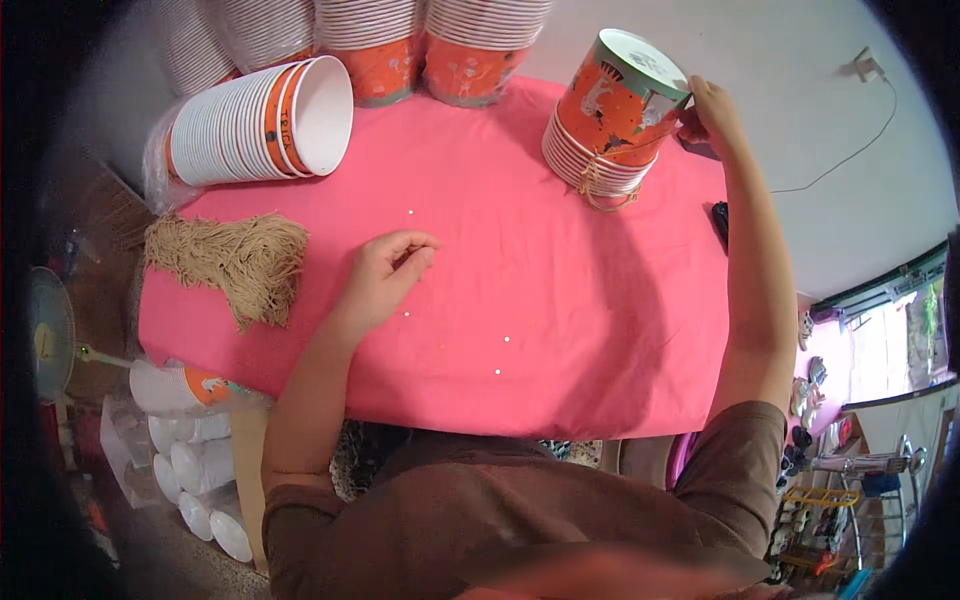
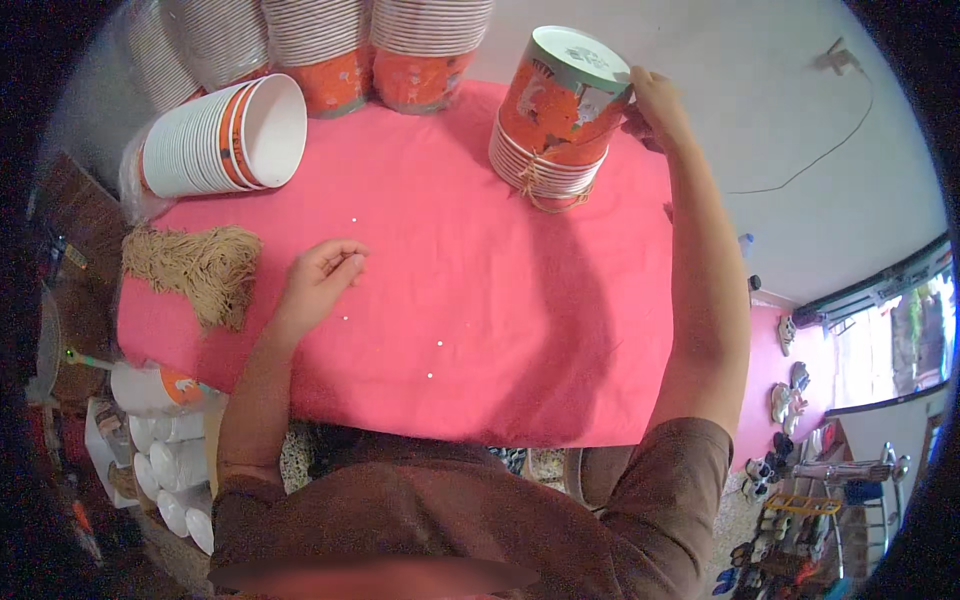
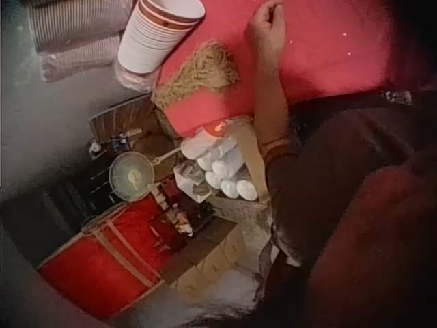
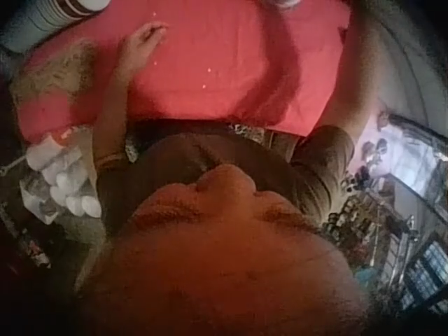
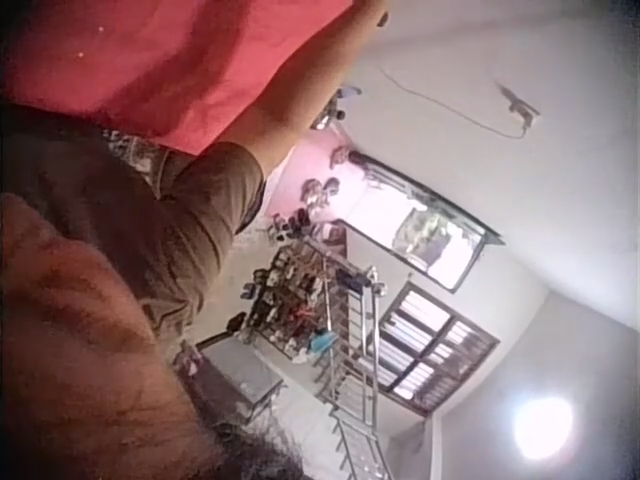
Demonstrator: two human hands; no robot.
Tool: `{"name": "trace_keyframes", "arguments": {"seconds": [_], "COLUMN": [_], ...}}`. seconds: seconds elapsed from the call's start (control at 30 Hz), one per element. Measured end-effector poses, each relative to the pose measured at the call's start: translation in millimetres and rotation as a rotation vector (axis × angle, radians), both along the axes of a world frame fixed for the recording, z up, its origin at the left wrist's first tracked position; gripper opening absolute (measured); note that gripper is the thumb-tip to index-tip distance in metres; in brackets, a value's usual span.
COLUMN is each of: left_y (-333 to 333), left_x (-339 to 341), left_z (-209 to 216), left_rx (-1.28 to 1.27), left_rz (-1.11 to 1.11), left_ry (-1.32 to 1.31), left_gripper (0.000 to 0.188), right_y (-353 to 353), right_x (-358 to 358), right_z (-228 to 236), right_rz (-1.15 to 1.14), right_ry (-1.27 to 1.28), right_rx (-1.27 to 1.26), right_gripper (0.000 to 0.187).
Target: Attaching and tying strings to the rims of paper buckets.
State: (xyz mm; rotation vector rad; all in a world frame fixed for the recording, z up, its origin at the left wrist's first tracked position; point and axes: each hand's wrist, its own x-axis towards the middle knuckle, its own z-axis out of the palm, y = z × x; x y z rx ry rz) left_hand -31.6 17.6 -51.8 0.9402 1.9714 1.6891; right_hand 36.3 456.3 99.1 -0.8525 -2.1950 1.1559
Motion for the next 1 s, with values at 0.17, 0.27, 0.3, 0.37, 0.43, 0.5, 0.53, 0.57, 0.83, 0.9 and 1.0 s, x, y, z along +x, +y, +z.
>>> {"name": "trace_keyframes", "arguments": {"seconds": [0.17, 0.27, 0.3, 0.37, 0.43, 0.5, 0.53, 0.57, 0.83, 0.9, 1.0], "left_y": [0, -4, -4, -4, -8, -7, -6, -5, -9, -11, -10], "left_x": [1, -2, -2, -2, -1, 1, 1, 2, 4, -1, -14], "left_z": [1, -3, -5, -6, -6, -1, 1, 3, 4, -6, -4], "left_rx": [0.015, 0.002, 0.018, 0.04, 0.028, 0.033, 0.03, 0.033, -0.03, 0.023, 0.154], "left_rz": [0.0, -0.008, -0.011, -0.019, -0.004, -0.02, -0.031, -0.034, -0.054, 0.007, 0.181], "left_ry": [-0.018, 0.02, 0.02, 0.019, 0.038, 0.031, 0.025, 0.023, 0.134, 0.121, 0.163], "left_gripper": [0.015, 0.014, 0.014, 0.014, 0.014, 0.014, 0.014, 0.014, 0.016, 0.018, 0.021], "right_y": [14, 4, -1, 12, -5, -8, -1, 5, -92, -133, -195], "right_x": [4, 7, 10, 21, 33, 54, 61, 69, 43, 20, -22], "right_z": [-7, -18, -20, -40, -66, -89, -97, -104, -31, -23, -46], "right_rz": [0.023, 0.032, 0.03, 0.045, -0.07, -0.058, 0.01, 0.076, 0.174, 0.308, 0.511], "right_ry": [-0.016, -0.002, 0.008, -0.11, -0.131, -0.217, -0.333, -0.449, -0.04, 0.055, 0.089], "right_rx": [0.032, 0.008, -0.072, -0.244, -0.292, -0.288, -0.196, -0.103, 0.748, 0.697, 0.81], "right_gripper": [0.052, 0.071, 0.08, 0.089, 0.09, 0.076, 0.067, 0.058, 0.026, 0.024, 0.026]}}
